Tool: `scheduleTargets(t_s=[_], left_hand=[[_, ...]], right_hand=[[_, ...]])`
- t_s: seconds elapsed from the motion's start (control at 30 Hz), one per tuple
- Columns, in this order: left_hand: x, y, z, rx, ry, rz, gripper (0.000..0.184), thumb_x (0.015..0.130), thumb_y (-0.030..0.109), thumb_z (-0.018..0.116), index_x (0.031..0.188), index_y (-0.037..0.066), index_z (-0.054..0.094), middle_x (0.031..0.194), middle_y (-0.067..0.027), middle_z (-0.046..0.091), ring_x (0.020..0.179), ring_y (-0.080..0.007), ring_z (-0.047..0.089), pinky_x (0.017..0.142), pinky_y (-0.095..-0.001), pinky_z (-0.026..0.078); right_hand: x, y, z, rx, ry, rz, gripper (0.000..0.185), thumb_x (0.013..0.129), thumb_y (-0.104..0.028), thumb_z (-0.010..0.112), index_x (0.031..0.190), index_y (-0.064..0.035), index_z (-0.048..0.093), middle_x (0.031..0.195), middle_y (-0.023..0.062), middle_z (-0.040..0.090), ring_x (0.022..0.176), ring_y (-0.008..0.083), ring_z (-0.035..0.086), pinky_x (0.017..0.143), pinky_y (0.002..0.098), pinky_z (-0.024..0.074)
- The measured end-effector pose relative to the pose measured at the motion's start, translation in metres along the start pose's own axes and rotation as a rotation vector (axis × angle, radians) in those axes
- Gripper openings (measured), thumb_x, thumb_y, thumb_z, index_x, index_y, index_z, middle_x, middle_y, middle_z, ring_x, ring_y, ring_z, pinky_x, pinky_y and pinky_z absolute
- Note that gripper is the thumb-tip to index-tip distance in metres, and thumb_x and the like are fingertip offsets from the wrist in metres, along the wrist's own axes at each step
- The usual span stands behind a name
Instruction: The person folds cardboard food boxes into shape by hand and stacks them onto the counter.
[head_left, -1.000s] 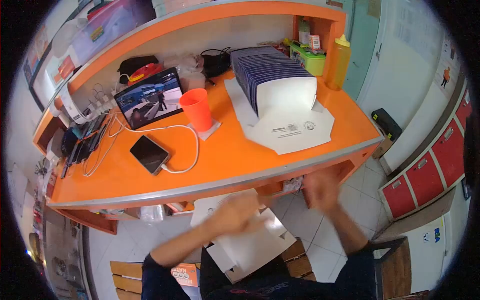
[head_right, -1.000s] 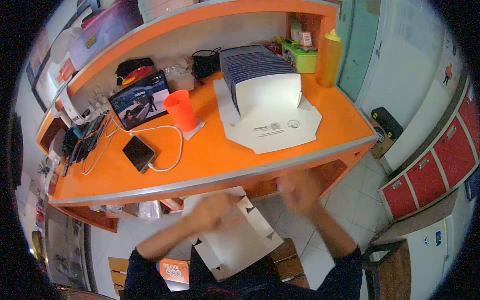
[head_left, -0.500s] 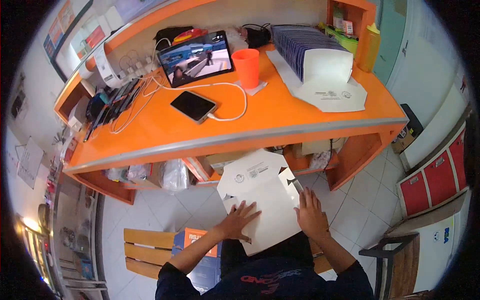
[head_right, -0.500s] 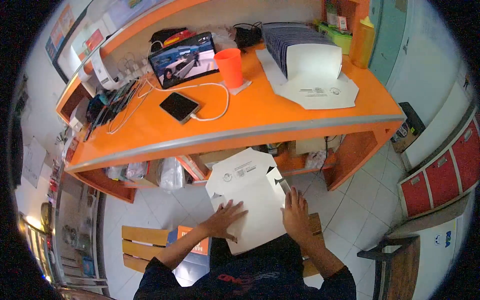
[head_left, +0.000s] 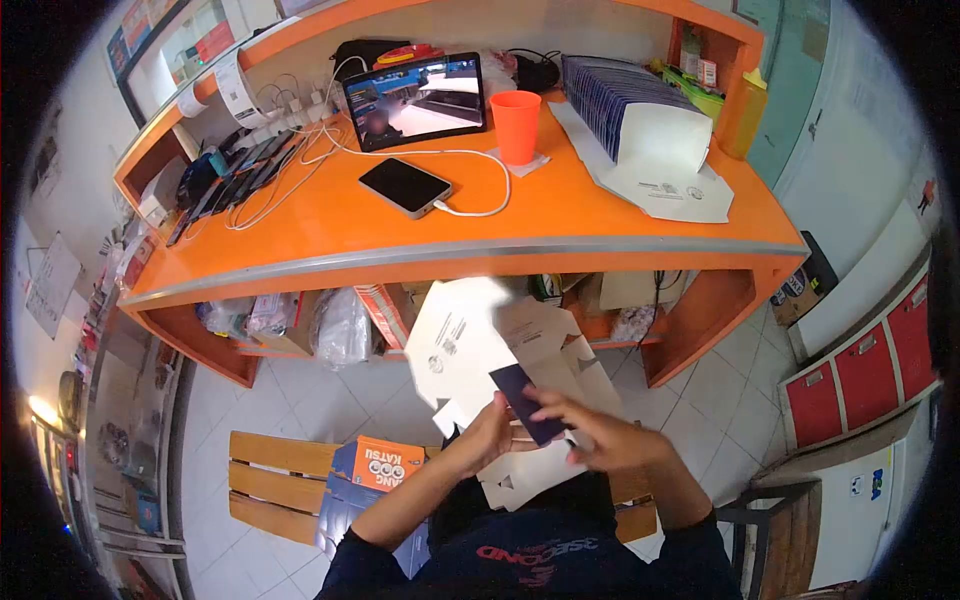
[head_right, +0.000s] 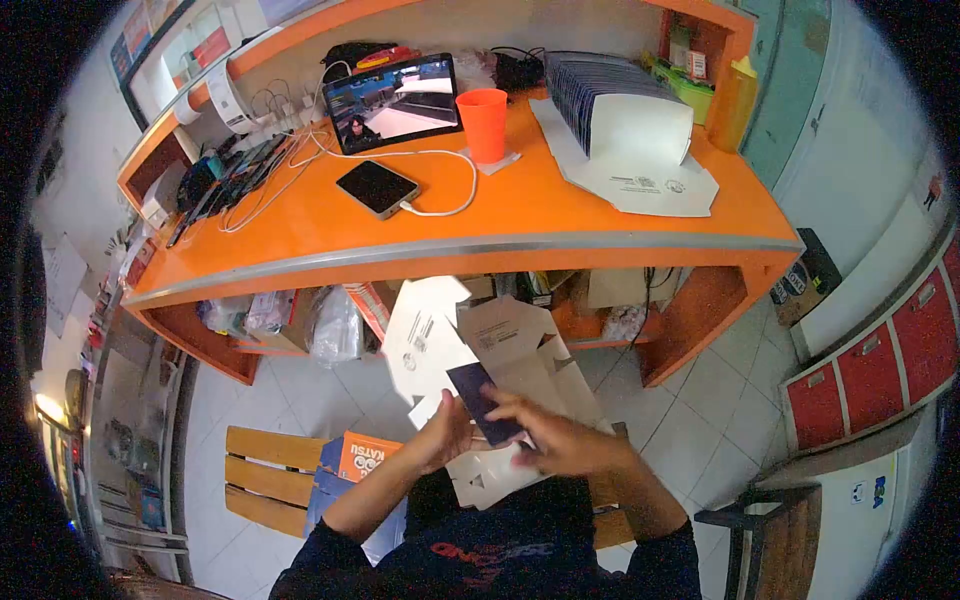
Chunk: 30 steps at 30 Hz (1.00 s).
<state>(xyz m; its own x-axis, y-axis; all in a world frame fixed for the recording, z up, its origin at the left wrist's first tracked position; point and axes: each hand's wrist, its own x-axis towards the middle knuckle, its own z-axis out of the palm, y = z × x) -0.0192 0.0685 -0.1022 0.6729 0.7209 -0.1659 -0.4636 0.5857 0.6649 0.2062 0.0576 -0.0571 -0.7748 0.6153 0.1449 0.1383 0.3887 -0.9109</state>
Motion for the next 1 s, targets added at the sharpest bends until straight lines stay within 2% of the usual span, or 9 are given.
scheduleTargets(t_s=[0.1, 0.13, 0.17, 0.33, 0.4, 0.57, 0.73, 0.83, 1.0], left_hand=[[-0.023, 0.011, 0.023, 0.143, 0.302, 0.028, 0.039, 0.097, 0.032, 0.049, 0.124, 0.003, 0.046, 0.122, -0.0138, 0.055, 0.109, -0.0247, 0.059, 0.095, -0.04, 0.05], [-0.029, 0.006, 0.015, -0.082, 0.332, 0.077, 0.026, 0.095, 0.015, 0.053, 0.117, 0.001, 0.051, 0.115, -0.0124, 0.06, 0.104, -0.0216, 0.061, 0.09, -0.0379, 0.054], [-0.036, 0.005, 0.012, -0.124, 0.336, 0.1, 0.025, 0.095, 0.014, 0.053, 0.115, 0.0, 0.052, 0.112, -0.0128, 0.061, 0.103, -0.0212, 0.062, 0.089, -0.0373, 0.054], [-0.067, -0.002, 0.022, -0.221, 0.271, 0.218, 0.022, 0.094, 0.008, 0.052, 0.114, -0.001, 0.055, 0.109, -0.0118, 0.064, 0.101, -0.0203, 0.062, 0.086, -0.0338, 0.055], [-0.083, -0.007, 0.032, -0.215, 0.207, 0.269, 0.026, 0.093, 0.002, 0.052, 0.119, -0.001, 0.054, 0.115, -0.0108, 0.062, 0.102, -0.0192, 0.062, 0.086, -0.0319, 0.054], [-0.086, 0.009, 0.057, -0.015, 0.204, 0.481, 0.025, 0.093, -0.002, 0.048, 0.118, 0.002, 0.053, 0.112, -0.0113, 0.062, 0.098, -0.0176, 0.062, 0.085, -0.0329, 0.052], [-0.065, 0.01, 0.061, 0.1, 0.352, 0.659, 0.015, 0.095, 0.001, 0.05, 0.109, 0.001, 0.055, 0.098, -0.0088, 0.064, 0.085, -0.0113, 0.06, 0.073, -0.0249, 0.049], [-0.046, 0.017, 0.078, 0.168, 0.352, 0.703, 0.021, 0.095, 0.001, 0.048, 0.116, -0.001, 0.054, 0.097, -0.0063, 0.063, 0.082, -0.0078, 0.058, 0.07, -0.021, 0.046], [-0.032, -0.001, 0.065, 0.428, 0.27, 0.633, 0.032, 0.096, 0.003, 0.045, 0.128, -0.003, 0.048, 0.108, -0.0041, 0.058, 0.093, -0.0077, 0.053, 0.077, -0.021, 0.043]], right_hand=[[0.005, -0.023, 0.019, -0.078, -0.049, -0.042, 0.076, 0.084, -0.023, 0.068, 0.144, -0.0093, 0.023, 0.151, 0.0189, 0.016, 0.141, 0.0316, 0.018, 0.113, 0.0424, 0.0226], [0.007, -0.025, 0.026, -0.032, 0.013, -0.046, 0.08, 0.083, -0.022, 0.069, 0.146, -0.0103, 0.021, 0.151, 0.0185, 0.018, 0.141, 0.0321, 0.019, 0.113, 0.0424, 0.0231], [0.008, -0.025, 0.032, 0.014, 0.075, -0.05, 0.084, 0.081, -0.02, 0.07, 0.147, -0.0113, 0.019, 0.15, 0.0181, 0.019, 0.14, 0.0327, 0.021, 0.113, 0.0425, 0.0236], [0.009, -0.033, 0.045, -0.302, 0.194, -0.326, 0.067, 0.072, -0.024, 0.074, 0.134, -0.0152, 0.05, 0.144, 0.0147, 0.037, 0.128, 0.0337, 0.043, 0.104, 0.0421, 0.041], [0.01, -0.047, 0.043, -0.391, 0.184, -0.386, 0.067, 0.07, -0.028, 0.074, 0.132, -0.0157, 0.051, 0.144, 0.0139, 0.036, 0.127, 0.0355, 0.043, 0.103, 0.0435, 0.0412], [0.023, -0.061, 0.044, -0.508, 0.26, -0.428, 0.071, 0.068, -0.036, 0.072, 0.131, -0.0099, 0.052, 0.142, 0.0164, 0.038, 0.127, 0.04, 0.041, 0.103, 0.0463, 0.0417], [0.046, -0.052, 0.04, -0.617, 0.461, -0.476, 0.065, 0.078, -0.025, 0.07, 0.132, -0.0001, 0.047, 0.142, 0.0242, 0.035, 0.126, 0.0456, 0.039, 0.104, 0.0508, 0.0377], [0.054, -0.046, 0.045, -0.611, 0.61, -0.411, 0.062, 0.08, -0.021, 0.067, 0.133, 0.0012, 0.045, 0.142, 0.0252, 0.033, 0.127, 0.0473, 0.036, 0.105, 0.0523, 0.0343], [0.062, -0.049, 0.063, -0.501, 0.922, -0.192, 0.055, 0.092, -0.014, 0.046, 0.142, 0.002, 0.032, 0.142, 0.0298, 0.026, 0.128, 0.044, 0.031, 0.106, 0.0485, 0.0243]])
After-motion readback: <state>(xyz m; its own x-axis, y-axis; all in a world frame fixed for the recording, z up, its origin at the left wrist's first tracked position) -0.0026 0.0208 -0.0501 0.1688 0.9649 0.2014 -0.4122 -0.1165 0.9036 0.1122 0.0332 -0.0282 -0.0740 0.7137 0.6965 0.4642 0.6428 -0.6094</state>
